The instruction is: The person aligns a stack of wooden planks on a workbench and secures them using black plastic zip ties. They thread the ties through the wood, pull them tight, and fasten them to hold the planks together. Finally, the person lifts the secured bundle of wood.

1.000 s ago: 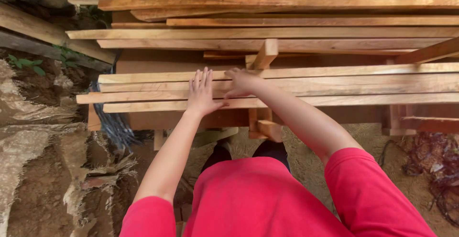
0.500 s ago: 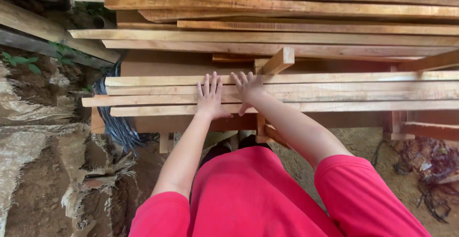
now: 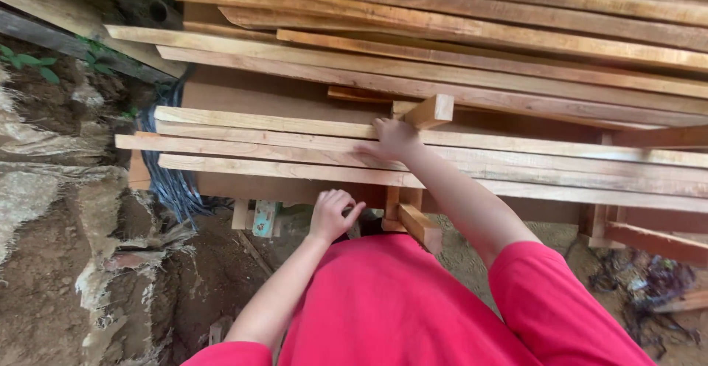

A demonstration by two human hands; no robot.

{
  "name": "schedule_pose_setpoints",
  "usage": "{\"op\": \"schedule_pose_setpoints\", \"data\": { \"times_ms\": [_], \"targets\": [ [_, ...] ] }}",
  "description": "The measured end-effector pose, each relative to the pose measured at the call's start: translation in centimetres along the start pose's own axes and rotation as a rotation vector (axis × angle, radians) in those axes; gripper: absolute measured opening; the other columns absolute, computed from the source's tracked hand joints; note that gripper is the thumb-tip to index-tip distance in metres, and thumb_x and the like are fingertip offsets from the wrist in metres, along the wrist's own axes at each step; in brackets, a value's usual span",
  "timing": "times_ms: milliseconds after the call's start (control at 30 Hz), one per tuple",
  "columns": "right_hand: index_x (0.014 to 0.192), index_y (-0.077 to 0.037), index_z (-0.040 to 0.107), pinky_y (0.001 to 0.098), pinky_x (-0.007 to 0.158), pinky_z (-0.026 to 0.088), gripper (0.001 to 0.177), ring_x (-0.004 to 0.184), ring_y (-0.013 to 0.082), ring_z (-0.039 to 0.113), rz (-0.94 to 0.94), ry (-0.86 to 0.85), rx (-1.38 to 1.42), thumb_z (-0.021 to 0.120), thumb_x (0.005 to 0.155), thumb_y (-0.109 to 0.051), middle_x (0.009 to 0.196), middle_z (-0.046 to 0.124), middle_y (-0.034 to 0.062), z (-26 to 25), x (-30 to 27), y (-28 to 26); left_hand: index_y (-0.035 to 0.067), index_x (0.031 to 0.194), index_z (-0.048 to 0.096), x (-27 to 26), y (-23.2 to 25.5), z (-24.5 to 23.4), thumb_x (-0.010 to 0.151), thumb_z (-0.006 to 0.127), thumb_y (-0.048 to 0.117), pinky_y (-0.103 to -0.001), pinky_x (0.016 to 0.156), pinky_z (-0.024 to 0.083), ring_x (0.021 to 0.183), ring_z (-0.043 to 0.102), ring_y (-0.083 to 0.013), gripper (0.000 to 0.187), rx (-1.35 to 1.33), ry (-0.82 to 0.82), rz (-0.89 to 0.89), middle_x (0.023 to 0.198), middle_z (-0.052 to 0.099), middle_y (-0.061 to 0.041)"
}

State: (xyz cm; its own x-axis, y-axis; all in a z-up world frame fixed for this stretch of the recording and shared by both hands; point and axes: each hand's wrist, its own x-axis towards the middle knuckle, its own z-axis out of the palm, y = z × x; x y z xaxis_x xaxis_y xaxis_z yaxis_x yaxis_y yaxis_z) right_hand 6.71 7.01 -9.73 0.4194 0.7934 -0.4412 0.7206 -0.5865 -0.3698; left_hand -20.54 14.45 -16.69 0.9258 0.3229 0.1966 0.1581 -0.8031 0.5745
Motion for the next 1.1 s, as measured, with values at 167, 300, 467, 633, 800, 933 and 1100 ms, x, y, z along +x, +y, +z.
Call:
{"op": "schedule_pose_setpoints", "data": {
  "times_ms": [167, 300, 467, 633, 800, 933, 1100],
  "targets": [
    [0.105, -0.008, 0.074, 0.0434, 0.082, 0.061, 0.094, 0.103, 0.0317, 0.076, 0.133, -0.092, -0.022, 0.038, 0.081, -0.092, 0.106, 0.078, 0.0135, 0.5, 3.3, -0.4, 0.011, 0.139, 0.041, 2.9, 2.3, 2.1, 0.094, 0.066, 0.063, -0.049, 0.108, 0.044, 0.131, 0.051, -0.0361, 0.073, -0.921, -0.149, -1.193, 0.14, 0.047, -0.015],
    [0.084, -0.024, 0.08, 0.0381, 0.066, 0.061, 0.072, 0.084, 0.0218, 0.078, 0.161, -0.111, -0.186, 0.05, 0.07, -0.088, 0.082, 0.078, -0.0011, 4.1, 6.5, 1.7, -0.001, 0.151, 0.036, 7.0, 2.3, 3.4, 0.089, 0.087, 0.03, -0.056, 0.118, 0.036, 0.14, 0.047, -0.0401, 0.086, -1.648, 0.412, -1.488, 0.153, 0.044, -0.021],
    [0.104, -0.021, 0.078, 0.0377, 0.088, 0.059, 0.088, 0.112, 0.0235, 0.072, 0.169, -0.279, -0.181, 0.039, 0.067, -0.092, 0.115, 0.076, 0.0036, 3.3, 7.4, 1.6, 0.009, 0.147, 0.042, 6.6, 2.0, 5.0, 0.087, 0.089, 0.028, -0.056, 0.114, 0.039, 0.134, 0.052, -0.0365, 0.078, -1.722, 0.543, -1.505, 0.146, 0.052, -0.017],
    [0.117, -0.018, 0.076, 0.0375, 0.1, 0.056, 0.104, 0.125, 0.0227, 0.066, 0.228, -0.389, -0.15, 0.04, 0.061, -0.098, 0.131, 0.071, 0.0031, 3.3, 8.3, 1.8, 0.011, 0.145, 0.048, 6.6, 2.0, 5.3, 0.084, 0.091, 0.028, -0.059, 0.108, 0.044, 0.13, 0.055, -0.0359, 0.076, -1.726, 0.598, -1.492, 0.139, 0.058, -0.016],
    [0.162, -0.053, -0.004, 0.0169, 0.04, 0.044, 0.072, 0.046, 0.0092, 0.05, -0.484, -0.3, -1.066, 0.016, 0.098, -0.08, 0.117, 0.066, -0.0181, 8.3, 9.9, 4.2, 0.011, 0.146, 0.047, 6.1, 1.6, 5.5, 0.083, 0.092, 0.027, -0.059, 0.106, 0.047, 0.128, 0.056, -0.0358, 0.078, -1.7, 0.603, -1.5, 0.138, 0.058, -0.016],
    [0.124, -0.004, 0.072, 0.0414, 0.107, 0.052, 0.117, 0.134, 0.0313, 0.06, 0.229, -0.438, 0.015, 0.036, 0.068, -0.1, 0.135, 0.068, 0.0177, -5.9, 2.7, -4.6, 0.012, 0.145, 0.047, 5.9, 1.3, 5.6, 0.082, 0.093, 0.028, -0.06, 0.105, 0.047, 0.126, 0.057, -0.0345, 0.08, -1.666, 0.622, -1.523, 0.137, 0.058, -0.016],
    [0.121, -0.01, 0.074, 0.0418, 0.104, 0.054, 0.115, 0.131, 0.0284, 0.062, 0.198, -0.442, -0.01, 0.031, 0.067, -0.101, 0.132, 0.07, 0.0149, -9.4, 1.5, -6.9, 0.011, 0.147, 0.046, 5.7, 1.8, 5.3, 0.084, 0.09, 0.026, -0.063, 0.109, 0.044, 0.132, 0.055, -0.0382, 0.077, -1.642, 0.64, -1.519, 0.141, 0.058, -0.019]
  ]
}}
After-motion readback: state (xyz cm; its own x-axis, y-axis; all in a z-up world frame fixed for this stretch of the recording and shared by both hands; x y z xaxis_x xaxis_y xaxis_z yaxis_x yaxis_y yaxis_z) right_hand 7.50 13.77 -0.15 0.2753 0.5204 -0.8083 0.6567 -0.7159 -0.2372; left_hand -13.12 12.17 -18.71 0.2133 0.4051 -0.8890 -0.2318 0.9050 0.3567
